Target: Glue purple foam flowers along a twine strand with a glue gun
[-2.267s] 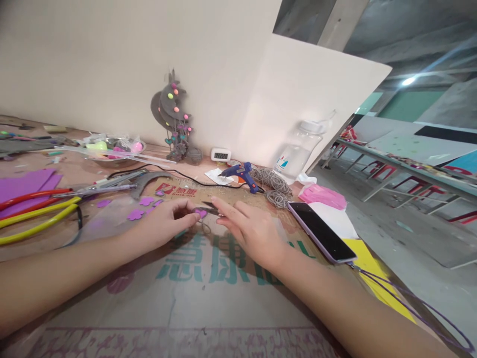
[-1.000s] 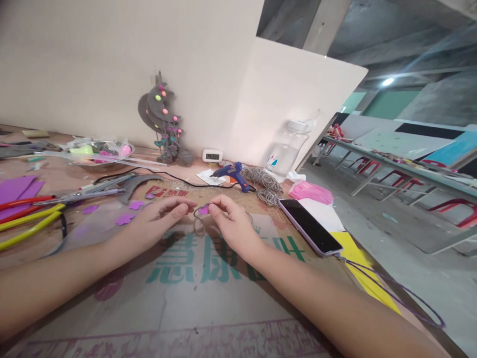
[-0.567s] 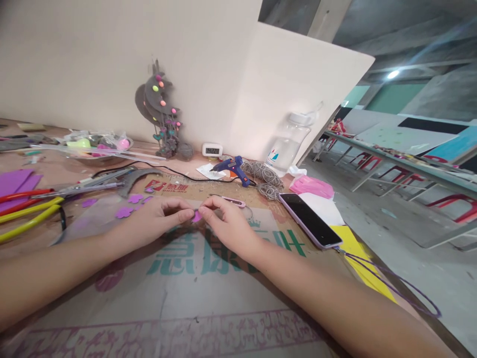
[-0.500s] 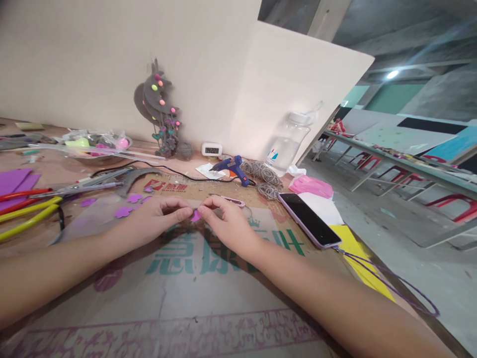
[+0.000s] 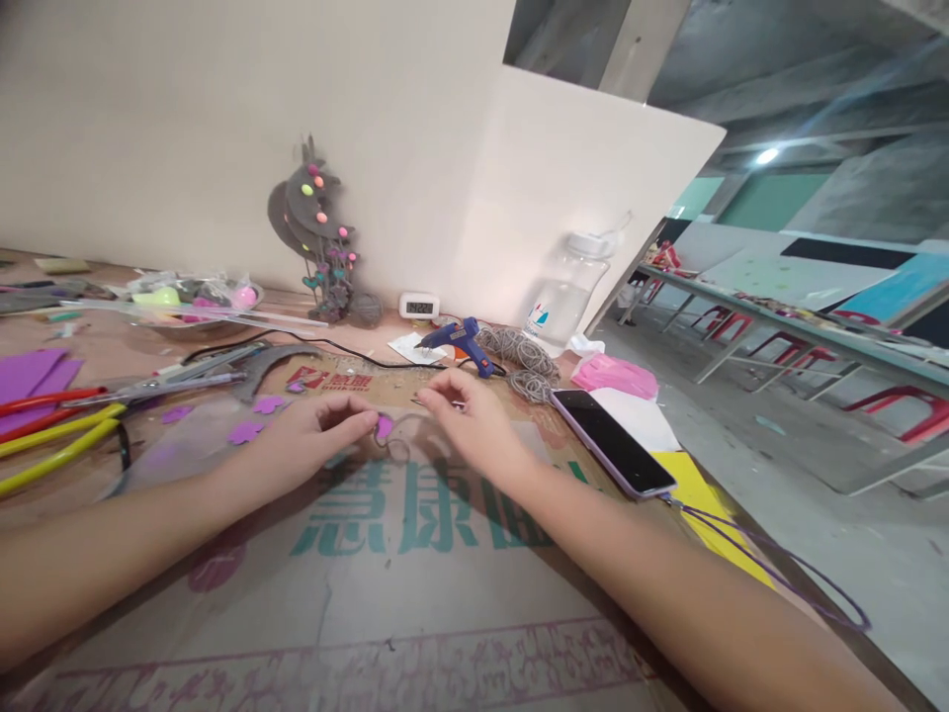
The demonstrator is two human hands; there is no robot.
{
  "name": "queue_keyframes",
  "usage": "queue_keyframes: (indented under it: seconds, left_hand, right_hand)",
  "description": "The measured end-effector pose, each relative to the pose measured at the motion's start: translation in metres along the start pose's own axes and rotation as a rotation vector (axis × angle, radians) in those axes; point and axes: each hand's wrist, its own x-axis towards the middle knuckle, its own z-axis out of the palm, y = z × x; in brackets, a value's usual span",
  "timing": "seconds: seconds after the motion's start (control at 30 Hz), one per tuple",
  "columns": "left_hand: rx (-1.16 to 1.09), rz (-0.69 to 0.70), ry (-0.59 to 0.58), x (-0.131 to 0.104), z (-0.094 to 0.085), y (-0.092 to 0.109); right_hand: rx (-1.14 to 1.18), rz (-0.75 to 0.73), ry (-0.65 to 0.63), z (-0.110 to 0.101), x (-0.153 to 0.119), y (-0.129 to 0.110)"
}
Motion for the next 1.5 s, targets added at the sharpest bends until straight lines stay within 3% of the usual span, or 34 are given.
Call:
queue_keyframes:
  seconds: [0.13, 0.3, 0.6, 0.8, 1.0, 1.2, 1.33, 1.5]
  left_hand:
    - [-0.068, -0.044, 0.059, 0.001, 0.000, 0.000]
    - [-0.103, -0.056, 0.074, 0.001, 0.000, 0.004]
    - [-0.118, -0.051, 0.093, 0.002, 0.000, 0.001]
    - [-0.129, -0.045, 0.103, 0.003, -0.001, 0.000]
    - [-0.155, -0.053, 0.111, 0.002, -0.002, 0.001]
    - [-0.218, -0.054, 0.147, 0.003, -0.001, -0.001]
    - [-0.222, -0.059, 0.166, 0.004, -0.001, -0.005]
    - [-0.165, -0.051, 0.202, 0.005, -0.003, -0.006]
  right_hand:
    - [-0.186, -0.009, 0.220, -0.026, 0.021, 0.024]
    - [-0.265, 0.051, 0.239, -0.049, 0.047, 0.057]
    - [-0.390, 0.185, 0.040, -0.041, 0.091, 0.072]
    - [-0.414, 0.175, 0.088, -0.034, 0.099, 0.071]
    - [-0.247, 0.210, 0.038, -0.044, 0.081, 0.052]
    - [0.136, 0.117, 0.134, -0.040, 0.030, 0.018]
    - [0.061, 0.087, 0.125, -0.031, -0.009, -0.003]
    - [-0.069, 0.008, -0.005, -0.024, -0.036, -0.006]
